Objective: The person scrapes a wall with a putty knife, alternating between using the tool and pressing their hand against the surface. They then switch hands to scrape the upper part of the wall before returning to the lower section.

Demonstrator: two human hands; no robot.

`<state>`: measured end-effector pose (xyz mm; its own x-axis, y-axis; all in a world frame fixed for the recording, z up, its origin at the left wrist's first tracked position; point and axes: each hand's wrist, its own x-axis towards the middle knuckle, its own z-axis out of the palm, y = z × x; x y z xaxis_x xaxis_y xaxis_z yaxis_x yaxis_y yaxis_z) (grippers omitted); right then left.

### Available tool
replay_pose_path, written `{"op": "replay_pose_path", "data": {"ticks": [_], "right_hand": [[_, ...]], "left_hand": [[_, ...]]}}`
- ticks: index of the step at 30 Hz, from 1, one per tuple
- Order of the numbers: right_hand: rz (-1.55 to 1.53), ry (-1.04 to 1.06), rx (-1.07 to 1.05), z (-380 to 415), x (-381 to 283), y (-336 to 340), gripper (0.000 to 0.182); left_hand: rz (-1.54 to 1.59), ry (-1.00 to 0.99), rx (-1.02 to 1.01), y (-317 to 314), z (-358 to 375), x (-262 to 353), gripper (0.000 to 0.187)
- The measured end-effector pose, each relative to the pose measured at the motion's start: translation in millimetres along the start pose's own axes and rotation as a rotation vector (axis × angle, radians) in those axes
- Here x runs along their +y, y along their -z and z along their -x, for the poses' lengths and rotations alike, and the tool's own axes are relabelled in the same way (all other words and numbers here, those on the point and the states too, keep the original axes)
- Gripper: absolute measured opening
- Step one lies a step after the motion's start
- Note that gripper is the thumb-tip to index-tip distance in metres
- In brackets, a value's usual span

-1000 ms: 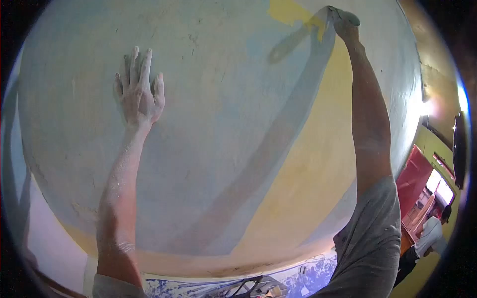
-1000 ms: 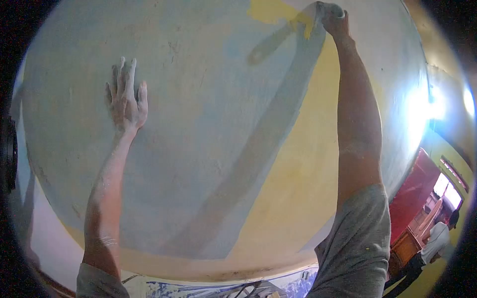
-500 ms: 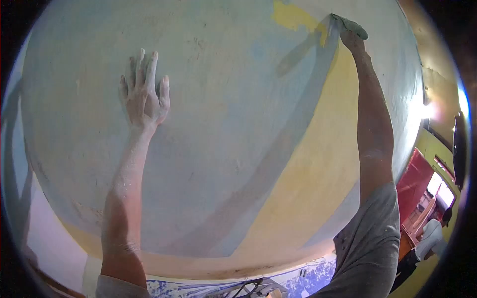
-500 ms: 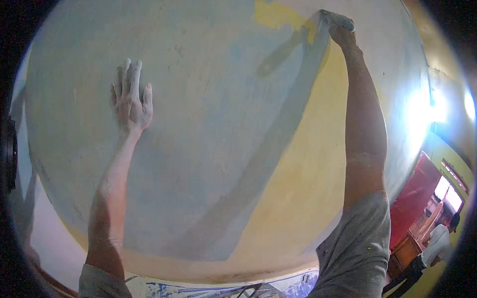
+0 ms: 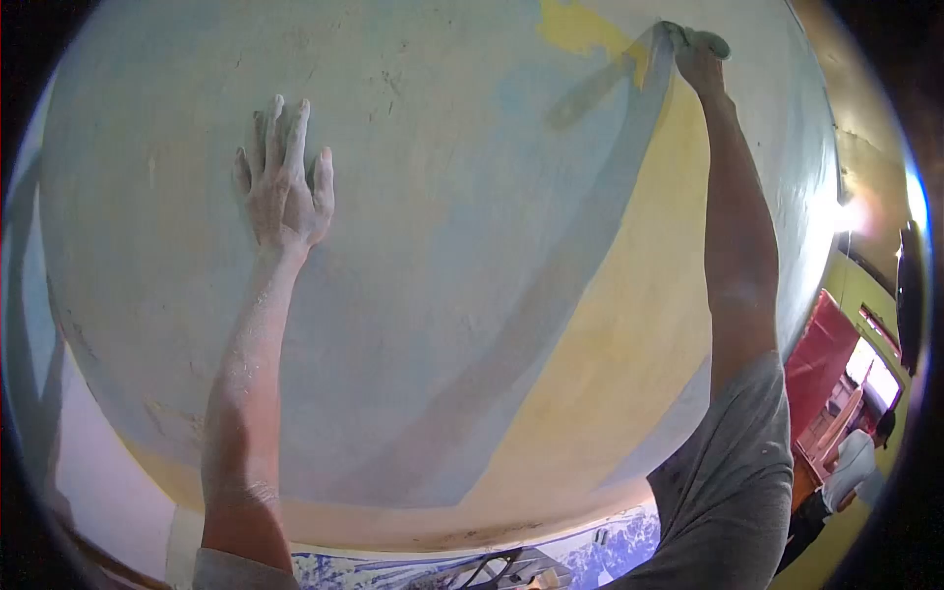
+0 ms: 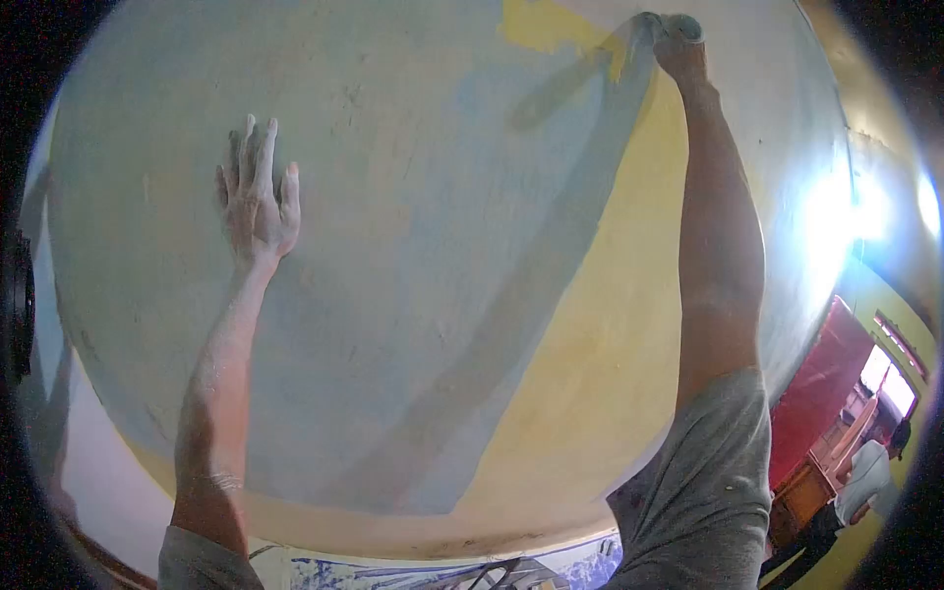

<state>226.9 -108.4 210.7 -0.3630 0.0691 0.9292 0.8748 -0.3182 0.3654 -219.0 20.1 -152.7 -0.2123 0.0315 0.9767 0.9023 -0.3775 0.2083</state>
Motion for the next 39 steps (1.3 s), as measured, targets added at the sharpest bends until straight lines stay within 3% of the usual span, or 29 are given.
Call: {"op": "replay_pose_path", "data": {"ticks": [1,2,3,5,9,11,12,13,15,16,17,19,21,23,24,25,28,31,32,33,35,37,39], "right_hand": [[0.1,0.135,-0.044,1,1,8,0.028],[0.093,0.357,0.193,18,18,-14,0.033],[0.012,0.206,-0.014,32,6,3,0.036],[-0.209,0.209,0.002,42,-5,10,0.037],[-0.129,0.217,0.043,9,-16,10,0.038],[-0.194,-0.059,-0.068,-1,-22,12,0.038],[-0.164,-0.07,-0.06,-4,-4,-7,0.037],[-0.163,-0.069,-0.058,5,-8,-7,0.037],[0.039,0.168,-0.003,31,-14,2,0.02],[-0.243,0.117,-0.018,53,-24,12,0.021],[-0.231,0.112,-0.028,69,-24,15,0.021],[-0.282,0.305,0.092,88,-28,11,0.029],[-0.454,0.285,0.134,83,-30,6,0.029],[-0.138,0.375,0.153,63,-23,0,0.029],[-0.334,-0.028,0.015,64,-38,8,0.028],[-0.332,-0.033,0.015,66,-33,3,0.028],[-0.272,0.205,0.093,79,-38,6,0.026],[-0.366,0.218,0.159,79,-32,-2,0.027],[-0.172,0.221,0.12,62,-20,-13,0.025],[-0.177,0.215,0.12,50,-18,-18,0.025],[-0.216,-0.037,-0.02,34,-14,-16,0.026],[-0.245,0.014,0.011,40,-20,-8,0.023],[-0.201,0.3,0.174,68,-30,2,0.02]], "left_hand": [[-0.004,0.006,-0.002,0,-2,-1,0.056],[-0.005,0.016,-0.01,1,-2,0,0.056],[0.004,0.021,-0.012,1,-1,2,0.056],[-0.023,0.021,-0.032,2,-2,2,0.056],[-0.014,0.015,-0.011,-2,1,0,0.056],[-0.062,0.002,-0.009,0,0,0,0.056],[-0.061,-0.002,-0.008,-1,0,0,0.056],[-0.051,0.005,-0.005,-1,0,0,0.056],[-0.037,0.017,0.002,-1,-1,-2,0.056],[-0.045,0.014,0.009,0,-1,-1,0.056],[-0.05,0.008,0.014,-1,0,1,0.056],[-0.034,0.011,0.008,-4,0,1,0.057],[-0.034,0.006,0.005,-4,0,-3,0.057],[-0.022,-0.001,0.028,-7,1,-3,0.057],[-0.02,-0.007,0.025,-6,1,-2,0.057],[-0.015,0.002,0.012,-5,0,-2,0.057],[-0.017,0.016,-0.007,-4,0,-1,0.057],[-0.044,0.019,-0.008,-5,2,-2,0.056],[-0.049,0.01,-0.005,-6,2,-2,0.056],[-0.055,0.004,-0.007,-5,2,-2,0.056],[-0.044,0.002,-0.006,-4,3,-2,0.056],[-0.036,-0.002,0.004,-3,3,-2,0.055],[-0.027,0.005,0.023,-3,5,-3,0.055]]}}
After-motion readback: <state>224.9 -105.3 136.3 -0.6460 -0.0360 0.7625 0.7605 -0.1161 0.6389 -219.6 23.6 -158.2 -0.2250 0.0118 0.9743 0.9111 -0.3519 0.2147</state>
